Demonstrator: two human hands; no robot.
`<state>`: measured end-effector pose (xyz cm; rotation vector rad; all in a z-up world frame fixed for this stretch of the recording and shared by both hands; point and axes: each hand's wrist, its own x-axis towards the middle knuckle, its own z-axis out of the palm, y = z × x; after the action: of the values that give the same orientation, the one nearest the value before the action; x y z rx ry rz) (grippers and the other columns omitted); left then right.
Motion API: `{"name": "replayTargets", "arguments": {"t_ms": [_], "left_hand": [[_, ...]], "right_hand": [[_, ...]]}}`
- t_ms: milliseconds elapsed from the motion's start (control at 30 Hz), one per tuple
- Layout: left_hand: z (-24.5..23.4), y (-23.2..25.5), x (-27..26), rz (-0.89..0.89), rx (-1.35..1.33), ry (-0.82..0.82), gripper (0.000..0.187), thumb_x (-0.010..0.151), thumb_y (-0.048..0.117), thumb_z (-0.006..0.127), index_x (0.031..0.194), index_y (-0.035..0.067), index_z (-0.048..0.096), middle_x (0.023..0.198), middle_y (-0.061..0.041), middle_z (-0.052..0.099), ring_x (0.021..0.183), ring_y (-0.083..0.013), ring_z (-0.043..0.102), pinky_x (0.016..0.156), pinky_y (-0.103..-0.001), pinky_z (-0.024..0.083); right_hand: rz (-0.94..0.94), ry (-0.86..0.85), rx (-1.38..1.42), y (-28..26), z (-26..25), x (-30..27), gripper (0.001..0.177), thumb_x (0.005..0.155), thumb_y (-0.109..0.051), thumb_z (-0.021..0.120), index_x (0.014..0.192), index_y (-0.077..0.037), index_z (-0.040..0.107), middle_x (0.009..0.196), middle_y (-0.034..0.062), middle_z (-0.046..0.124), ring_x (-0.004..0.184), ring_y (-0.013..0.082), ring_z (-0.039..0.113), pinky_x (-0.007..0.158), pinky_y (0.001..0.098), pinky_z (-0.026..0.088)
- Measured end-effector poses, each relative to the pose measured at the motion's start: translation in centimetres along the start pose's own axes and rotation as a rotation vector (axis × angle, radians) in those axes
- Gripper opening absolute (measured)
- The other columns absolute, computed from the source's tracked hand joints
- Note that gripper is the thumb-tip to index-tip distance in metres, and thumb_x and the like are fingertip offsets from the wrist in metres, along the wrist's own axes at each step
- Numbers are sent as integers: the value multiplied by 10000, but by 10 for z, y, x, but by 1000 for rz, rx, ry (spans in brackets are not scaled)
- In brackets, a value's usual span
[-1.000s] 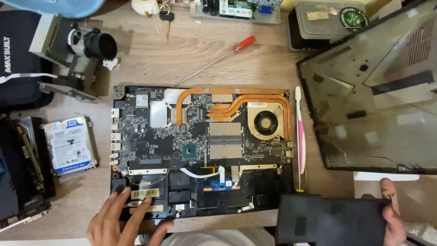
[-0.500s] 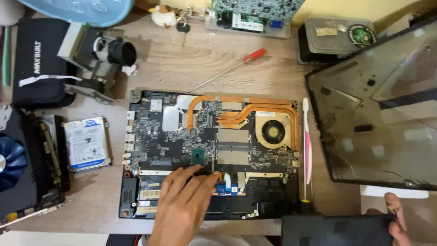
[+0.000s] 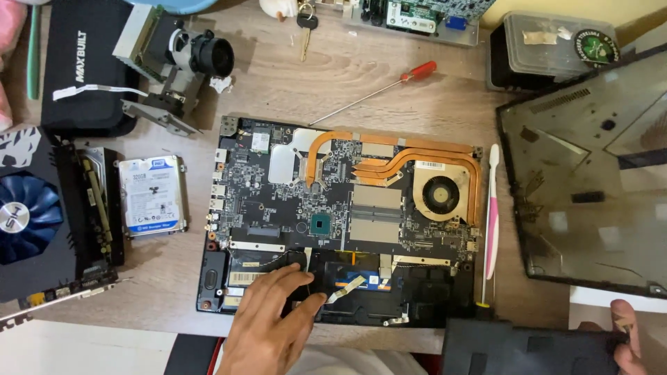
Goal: Disassembling a laptop to remove the internal battery, involving unscrewing and disconnecting components.
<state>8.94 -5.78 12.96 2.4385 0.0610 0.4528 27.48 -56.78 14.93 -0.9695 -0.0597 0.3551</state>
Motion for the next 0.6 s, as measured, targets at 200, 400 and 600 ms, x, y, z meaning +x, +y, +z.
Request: {"name": "replayTargets", "arguments": {"t_ms": [200, 400, 600], "left_hand": [[5, -3, -4, 2, 27, -9, 256, 889, 132, 738, 1145, 140, 733, 1290, -116, 624, 1238, -356, 601, 1003, -533, 505], [7, -4, -4, -7, 13, -19, 247, 889, 134, 728, 1135, 161, 742, 1283, -100, 627, 1244, -352, 599, 998, -521, 498], [8, -5, -3, 0, 28, -30, 208, 938, 174, 656, 1128, 181, 739, 1275, -91, 619, 1244, -360, 602, 1003, -540, 501]], "right_hand": [[-12, -12, -1, 18, -60, 26, 668, 1040, -187, 774, 1614, -68, 453, 995, 198, 684, 815, 258, 707, 728, 360, 567], [-45, 0, -7, 15, -24, -9, 664, 1041, -183, 768, 1610, -54, 451, 971, 200, 688, 803, 260, 707, 719, 362, 567], [-88, 19, -9, 32, -34, -17, 661, 1042, -180, 762, 1606, -40, 449, 948, 201, 693, 791, 261, 707, 709, 364, 568]]}}
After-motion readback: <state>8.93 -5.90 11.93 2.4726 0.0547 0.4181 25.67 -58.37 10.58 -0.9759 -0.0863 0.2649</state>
